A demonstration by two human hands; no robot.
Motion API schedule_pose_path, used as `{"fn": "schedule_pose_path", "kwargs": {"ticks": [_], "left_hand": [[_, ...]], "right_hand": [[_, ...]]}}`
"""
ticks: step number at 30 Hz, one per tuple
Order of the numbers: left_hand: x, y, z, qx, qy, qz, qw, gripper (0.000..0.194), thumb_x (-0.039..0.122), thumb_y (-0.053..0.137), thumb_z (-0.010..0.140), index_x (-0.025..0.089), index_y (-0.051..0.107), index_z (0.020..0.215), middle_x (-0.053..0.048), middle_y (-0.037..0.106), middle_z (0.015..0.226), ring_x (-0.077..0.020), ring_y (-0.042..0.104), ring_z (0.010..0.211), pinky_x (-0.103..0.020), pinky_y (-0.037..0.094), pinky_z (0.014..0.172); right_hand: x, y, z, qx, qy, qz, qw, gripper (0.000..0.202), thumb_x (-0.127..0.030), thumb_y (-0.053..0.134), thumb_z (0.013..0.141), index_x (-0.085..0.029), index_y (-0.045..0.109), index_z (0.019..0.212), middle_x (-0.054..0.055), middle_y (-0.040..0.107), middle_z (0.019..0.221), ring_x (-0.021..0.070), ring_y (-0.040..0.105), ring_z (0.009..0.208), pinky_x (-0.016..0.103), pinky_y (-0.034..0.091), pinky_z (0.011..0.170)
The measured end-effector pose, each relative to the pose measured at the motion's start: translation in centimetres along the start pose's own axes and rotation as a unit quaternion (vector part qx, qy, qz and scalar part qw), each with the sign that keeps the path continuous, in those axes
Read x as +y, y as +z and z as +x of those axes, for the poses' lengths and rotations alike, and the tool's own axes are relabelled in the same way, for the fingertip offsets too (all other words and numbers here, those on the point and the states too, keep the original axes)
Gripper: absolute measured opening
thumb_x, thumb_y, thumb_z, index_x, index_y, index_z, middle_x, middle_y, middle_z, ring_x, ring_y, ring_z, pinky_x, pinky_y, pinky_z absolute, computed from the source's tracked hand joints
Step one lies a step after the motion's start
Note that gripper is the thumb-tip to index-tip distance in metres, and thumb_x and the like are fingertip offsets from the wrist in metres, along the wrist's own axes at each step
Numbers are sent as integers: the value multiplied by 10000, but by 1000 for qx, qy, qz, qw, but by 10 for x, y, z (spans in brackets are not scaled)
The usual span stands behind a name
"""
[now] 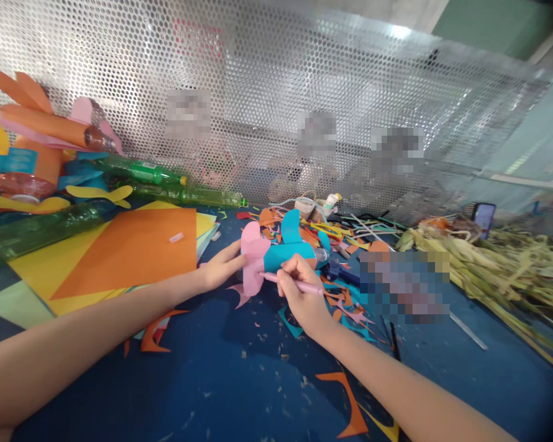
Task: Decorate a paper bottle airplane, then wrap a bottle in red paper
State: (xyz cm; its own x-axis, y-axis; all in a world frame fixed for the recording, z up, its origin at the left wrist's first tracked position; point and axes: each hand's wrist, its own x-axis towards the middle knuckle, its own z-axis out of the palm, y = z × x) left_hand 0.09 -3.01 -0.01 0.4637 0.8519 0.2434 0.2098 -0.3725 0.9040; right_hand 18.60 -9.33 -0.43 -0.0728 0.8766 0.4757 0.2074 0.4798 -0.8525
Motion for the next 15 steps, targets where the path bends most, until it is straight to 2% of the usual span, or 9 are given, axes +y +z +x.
{"fn": "schedule_pose_path", "kwargs": {"ticks": [15], "left_hand": [[0,0,-1,8,-4,1,1000,573,420,461,782,142,485,1283,-69,497,1375,-304,419,1272,-412,303,1087]], "right_hand": [[-1,0,0,1,4,-3,1000,242,-247,488,866,-227,356,664,-71,410,530,101,401,481,250,352,510]]}}
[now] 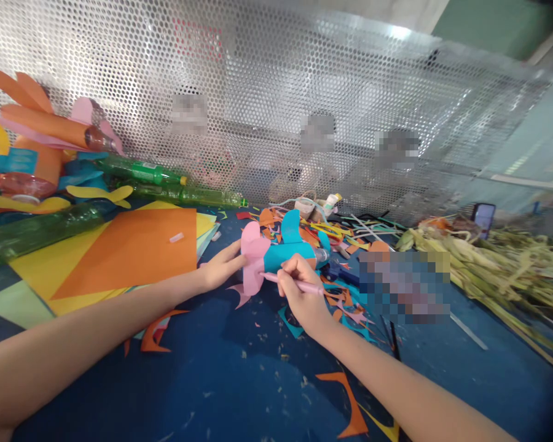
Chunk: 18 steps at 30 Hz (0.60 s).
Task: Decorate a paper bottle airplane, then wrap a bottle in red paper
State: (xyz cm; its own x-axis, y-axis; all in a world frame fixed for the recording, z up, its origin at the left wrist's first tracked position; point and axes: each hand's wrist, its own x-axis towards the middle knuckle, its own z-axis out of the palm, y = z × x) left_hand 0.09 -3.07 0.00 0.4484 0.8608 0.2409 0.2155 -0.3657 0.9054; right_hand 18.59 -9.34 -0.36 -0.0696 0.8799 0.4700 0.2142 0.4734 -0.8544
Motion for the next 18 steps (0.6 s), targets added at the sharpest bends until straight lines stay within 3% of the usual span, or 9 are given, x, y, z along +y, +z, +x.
{"fn": "schedule_pose_path", "kwargs": {"ticks": [18], "left_hand": [[-1,0,0,-5,-4,-4,1000,595,406,464,777,112,467,1294,-92,488,1379,-300,433,1259,-403,319,1074]], "right_hand": [[2,0,0,-14,-4,0,1000,236,-264,486,888,-225,367,688,-69,450,541,103,426,491,255,356,515]]}}
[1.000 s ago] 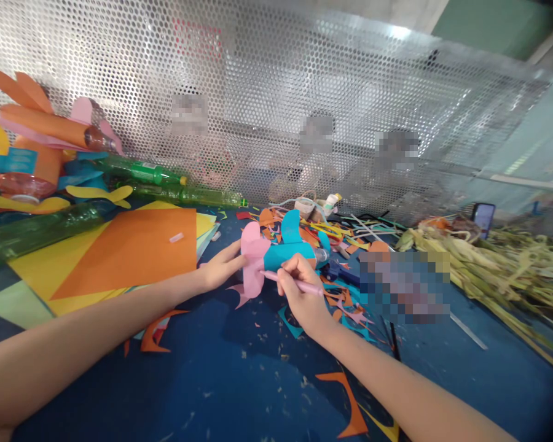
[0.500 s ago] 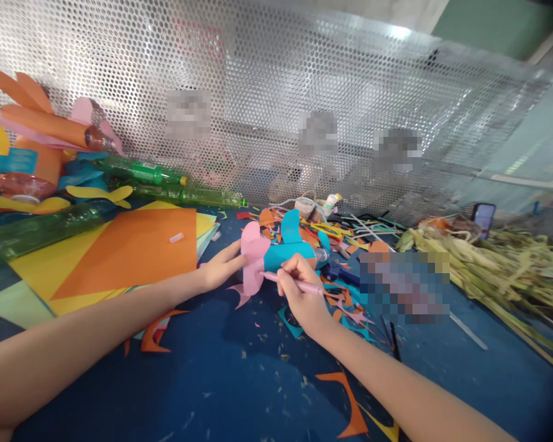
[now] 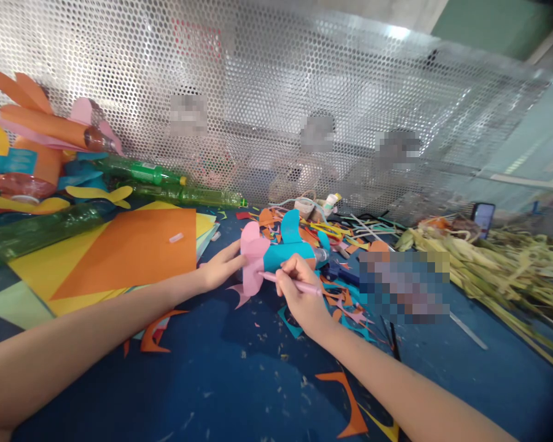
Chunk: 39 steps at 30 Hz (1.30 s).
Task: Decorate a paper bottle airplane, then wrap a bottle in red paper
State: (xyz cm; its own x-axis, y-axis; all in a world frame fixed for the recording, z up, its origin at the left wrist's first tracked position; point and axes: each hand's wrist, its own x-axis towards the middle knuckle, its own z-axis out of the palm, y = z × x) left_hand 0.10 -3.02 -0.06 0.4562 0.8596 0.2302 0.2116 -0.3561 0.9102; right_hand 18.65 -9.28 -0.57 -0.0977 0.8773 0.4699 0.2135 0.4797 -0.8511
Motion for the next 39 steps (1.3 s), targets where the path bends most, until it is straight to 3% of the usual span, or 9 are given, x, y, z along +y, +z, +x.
{"fn": "schedule_pose_path", "kwargs": {"ticks": [33,39], "left_hand": [[-3,0,1,8,9,-19,1000,562,414,492,778,128,507,1262,-81,517,1354,-307,441,1252,-399,317,1075],[-1,1,1,2,-1,-25,1000,573,435,493,767,135,502,1255,-84,501,1369,-306,429,1265,-398,315,1076]], "right_hand": [[-2,1,1,19,-9,-20,1000,246,-218,482,850,-223,345,646,-71,383,546,100,386,491,252,325,500],[-5,-1,1,40,-7,41,998,227,-255,429,897,-222,380,677,-79,431,487,101,435,460,245,368,515]]}}
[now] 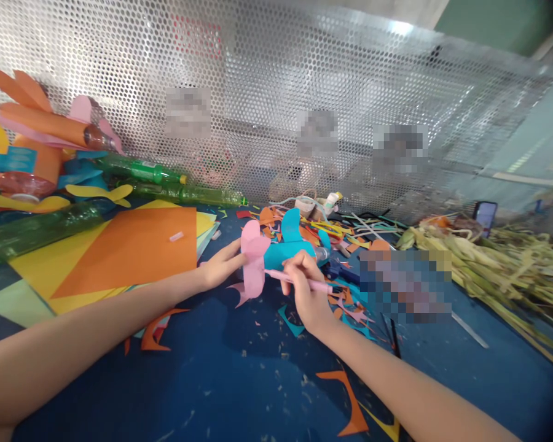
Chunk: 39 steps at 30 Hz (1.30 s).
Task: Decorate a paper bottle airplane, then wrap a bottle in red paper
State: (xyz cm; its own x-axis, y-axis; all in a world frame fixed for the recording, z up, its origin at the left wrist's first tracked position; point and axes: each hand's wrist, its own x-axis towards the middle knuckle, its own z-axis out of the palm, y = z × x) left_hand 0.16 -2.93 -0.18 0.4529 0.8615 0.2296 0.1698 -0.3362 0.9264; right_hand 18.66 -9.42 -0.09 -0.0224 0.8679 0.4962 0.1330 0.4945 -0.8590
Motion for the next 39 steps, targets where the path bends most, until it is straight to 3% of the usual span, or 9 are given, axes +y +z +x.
{"fn": "schedule_pose_path", "kwargs": {"ticks": [3,10,16,26,28,30,33,36,39], "left_hand": [[0,0,0,-2,-2,0,1000,580,435,488,766,139,492,1265,-75,486,1384,-299,415,1278,-380,305,1082],[-1,0,1,-9,0,-1,1000,613,412,473,769,81,453,1284,-114,472,1389,-303,415,1272,-387,314,1076],[0,-1,0,-11,6,6,1000,606,410,470,779,110,452,1304,-92,460,1404,-299,412,1278,-395,304,1083],[0,0,0,9,1,-7,1000,561,410,498,770,142,508,1263,-70,508,1364,-306,436,1258,-401,321,1075],[-1,0,0,11,-1,-9,1000,554,411,501,774,142,510,1258,-72,512,1360,-305,431,1263,-400,318,1076],[-3,-1,0,8,1,-2,1000,536,413,502,790,154,509,1260,-69,503,1368,-298,418,1275,-392,303,1085],[-7,-3,0,0,13,16,1000,517,419,507,818,181,494,1277,-64,483,1386,-280,390,1300,-385,273,1101],[-11,-4,0,-10,31,22,999,563,433,544,812,156,466,1296,-99,485,1375,-293,415,1278,-406,311,1078],[-13,-4,1,-19,33,20,999,572,431,562,809,129,467,1285,-132,523,1326,-309,472,1219,-433,364,1034]], "right_hand": [[-3,-1,1,11,15,3,1000,229,-312,386,932,-218,429,728,-82,449,458,102,456,435,248,383,522],[-3,0,0,-41,18,-25,999,178,-250,540,837,-217,412,717,-66,429,579,96,431,508,227,345,495],[5,1,0,-22,6,-1,1000,240,-243,507,862,-225,351,681,-78,382,547,93,401,483,234,344,500],[7,0,-1,-30,-8,-60,998,249,-276,501,879,-225,347,691,-67,370,588,95,411,494,236,343,496],[7,0,-2,-29,-27,-71,997,233,-250,486,881,-228,343,698,-62,375,597,102,412,505,245,350,502],[4,0,-4,-30,-97,-107,989,215,-195,489,856,-229,349,697,-52,396,613,116,432,548,274,388,562],[-4,3,-9,-66,-282,-174,941,187,-117,519,774,-232,387,705,-56,433,599,119,438,567,339,429,712],[-16,8,-16,-152,-444,-231,852,138,-211,559,777,-243,442,711,-77,469,535,109,434,527,330,437,750],[-25,11,-22,-201,-560,-252,763,193,-329,609,804,-245,508,662,-86,499,521,91,446,540,278,438,758]]}}
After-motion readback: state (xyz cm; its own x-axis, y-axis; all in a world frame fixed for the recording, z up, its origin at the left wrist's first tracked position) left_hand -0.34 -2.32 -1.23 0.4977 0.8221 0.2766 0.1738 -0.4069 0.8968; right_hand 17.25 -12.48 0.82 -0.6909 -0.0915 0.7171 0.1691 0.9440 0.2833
